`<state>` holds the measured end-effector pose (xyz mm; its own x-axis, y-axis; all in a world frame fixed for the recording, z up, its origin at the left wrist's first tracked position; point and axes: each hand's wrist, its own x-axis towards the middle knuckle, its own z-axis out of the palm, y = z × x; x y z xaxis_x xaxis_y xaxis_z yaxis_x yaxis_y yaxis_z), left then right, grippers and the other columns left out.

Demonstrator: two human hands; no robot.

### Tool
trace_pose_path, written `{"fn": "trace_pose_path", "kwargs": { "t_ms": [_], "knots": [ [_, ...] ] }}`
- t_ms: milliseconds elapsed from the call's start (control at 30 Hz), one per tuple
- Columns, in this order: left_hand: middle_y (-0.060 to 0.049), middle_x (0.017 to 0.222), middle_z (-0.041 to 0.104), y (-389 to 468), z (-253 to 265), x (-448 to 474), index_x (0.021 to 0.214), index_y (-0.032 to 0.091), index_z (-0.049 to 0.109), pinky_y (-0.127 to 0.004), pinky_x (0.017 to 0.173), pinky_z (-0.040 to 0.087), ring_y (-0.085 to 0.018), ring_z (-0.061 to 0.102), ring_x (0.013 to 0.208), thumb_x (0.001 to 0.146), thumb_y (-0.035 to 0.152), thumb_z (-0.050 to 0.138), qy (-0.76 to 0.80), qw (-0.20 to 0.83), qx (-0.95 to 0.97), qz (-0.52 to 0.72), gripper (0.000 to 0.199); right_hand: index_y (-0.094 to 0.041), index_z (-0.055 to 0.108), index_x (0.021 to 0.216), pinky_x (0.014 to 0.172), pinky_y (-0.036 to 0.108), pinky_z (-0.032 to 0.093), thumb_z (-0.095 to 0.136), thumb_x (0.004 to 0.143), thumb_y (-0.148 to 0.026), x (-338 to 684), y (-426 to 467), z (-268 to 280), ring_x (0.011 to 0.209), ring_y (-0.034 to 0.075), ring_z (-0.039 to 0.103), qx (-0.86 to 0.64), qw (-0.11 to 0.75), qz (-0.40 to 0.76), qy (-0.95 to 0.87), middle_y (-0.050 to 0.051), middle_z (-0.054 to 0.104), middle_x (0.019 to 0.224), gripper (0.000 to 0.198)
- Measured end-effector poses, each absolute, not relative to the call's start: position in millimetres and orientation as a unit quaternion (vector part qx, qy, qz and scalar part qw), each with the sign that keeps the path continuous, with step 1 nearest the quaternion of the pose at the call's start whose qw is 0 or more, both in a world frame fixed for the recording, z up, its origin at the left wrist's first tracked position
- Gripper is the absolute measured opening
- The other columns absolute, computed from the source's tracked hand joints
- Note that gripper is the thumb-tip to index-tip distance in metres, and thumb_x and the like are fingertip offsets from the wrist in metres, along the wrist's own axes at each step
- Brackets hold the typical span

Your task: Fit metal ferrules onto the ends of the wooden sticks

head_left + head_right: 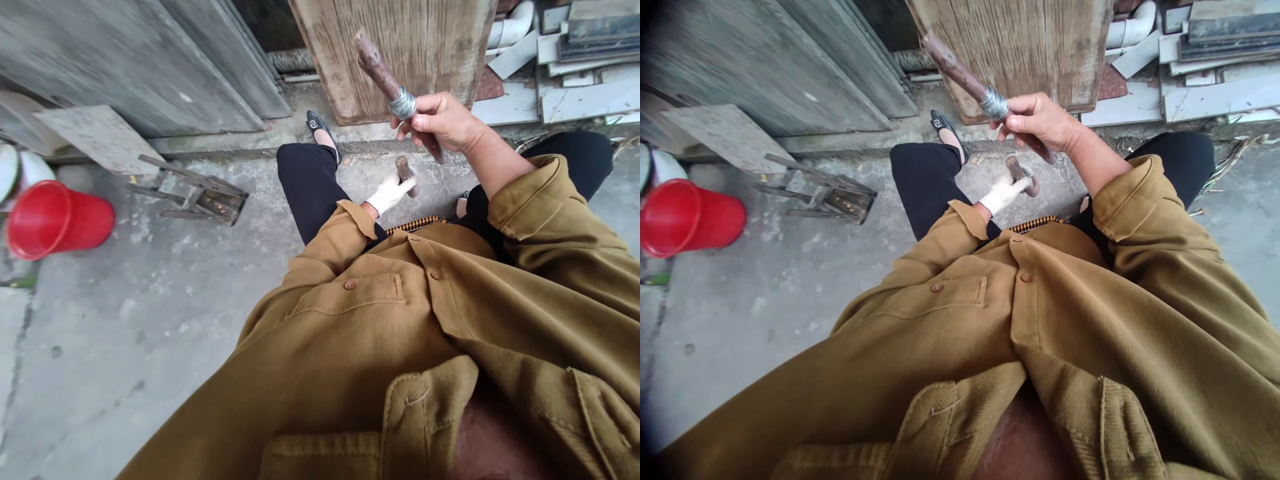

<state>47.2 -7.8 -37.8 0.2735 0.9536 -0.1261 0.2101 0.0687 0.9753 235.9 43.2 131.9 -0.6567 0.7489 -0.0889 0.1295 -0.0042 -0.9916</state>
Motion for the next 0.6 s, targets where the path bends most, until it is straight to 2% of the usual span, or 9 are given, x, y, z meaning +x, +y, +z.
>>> {"fn": "trace_pose_path", "kwargs": {
  "t_ms": [100, 200, 300, 433, 600],
  "knots": [
    [-0.011, 0.117, 0.077, -14.8, -23.5, 44.5, 0.117, 0.02, 0.07, -0.035, 0.108, 0.055, -0.027, 0.068, 0.127, 0.087, 0.026, 0.081, 0.526, 0.524, 0.537, 0.399, 0.033, -0.02, 0.069, 0.108, 0.062, 0.032, 0.035, 0.088, 0.059, -0.085, 238.6, 48.6, 133.1, 0.075, 0.014, 0.051, -0.337, 0.322, 0.611, -0.64, 0.007, 0.077, 0.106, 0.083],
    [-0.012, 0.124, 0.076, -17.4, -10.8, 37.9, 0.127, 0.021, 0.066, -0.034, 0.103, 0.057, -0.026, 0.067, 0.13, 0.09, 0.031, 0.082, 0.539, 0.527, 0.487, 0.441, 0.041, -0.022, 0.063, 0.103, 0.066, 0.031, 0.04, 0.091, 0.058, -0.08, 244.3, 55.7, 134.9, 0.084, 0.016, 0.057, -0.32, 0.423, 0.603, -0.596, 0.006, 0.074, 0.107, 0.079],
    [-0.012, 0.124, 0.075, -16.8, -10.0, 29.1, 0.127, 0.023, 0.064, -0.036, 0.101, 0.059, -0.027, 0.068, 0.128, 0.087, 0.037, 0.084, 0.528, 0.543, 0.453, 0.471, 0.047, -0.027, 0.062, 0.103, 0.066, 0.031, 0.043, 0.094, 0.054, -0.076, 248.6, 63.5, 132.3, 0.092, 0.019, 0.057, -0.325, 0.452, 0.606, -0.569, 0.005, 0.074, 0.11, 0.077],
    [-0.009, 0.124, 0.075, -18.9, -12.7, 20.4, 0.128, 0.025, 0.065, -0.041, 0.103, 0.061, -0.029, 0.071, 0.126, 0.081, 0.031, 0.086, 0.488, 0.607, 0.385, 0.496, 0.053, -0.029, 0.07, 0.099, 0.054, 0.032, 0.037, 0.099, 0.05, -0.068, 247.1, 71.8, 123.1, 0.081, 0.018, 0.055, -0.275, 0.51, 0.64, -0.505, 0.003, 0.072, 0.098, 0.069],
    [-0.007, 0.119, 0.076, -19.8, -7.7, 21.5, 0.127, 0.027, 0.066, -0.04, 0.099, 0.063, -0.025, 0.075, 0.117, 0.089, 0.038, 0.084, 0.495, 0.625, 0.325, 0.509, 0.043, -0.029, 0.075, 0.098, 0.051, 0.026, 0.042, 0.106, 0.05, -0.062, 246.6, 75.7, 123.1, 0.079, 0.015, 0.058, -0.232, 0.52, 0.658, -0.493, -0.001, 0.073, 0.092, 0.067]
  ]
}}
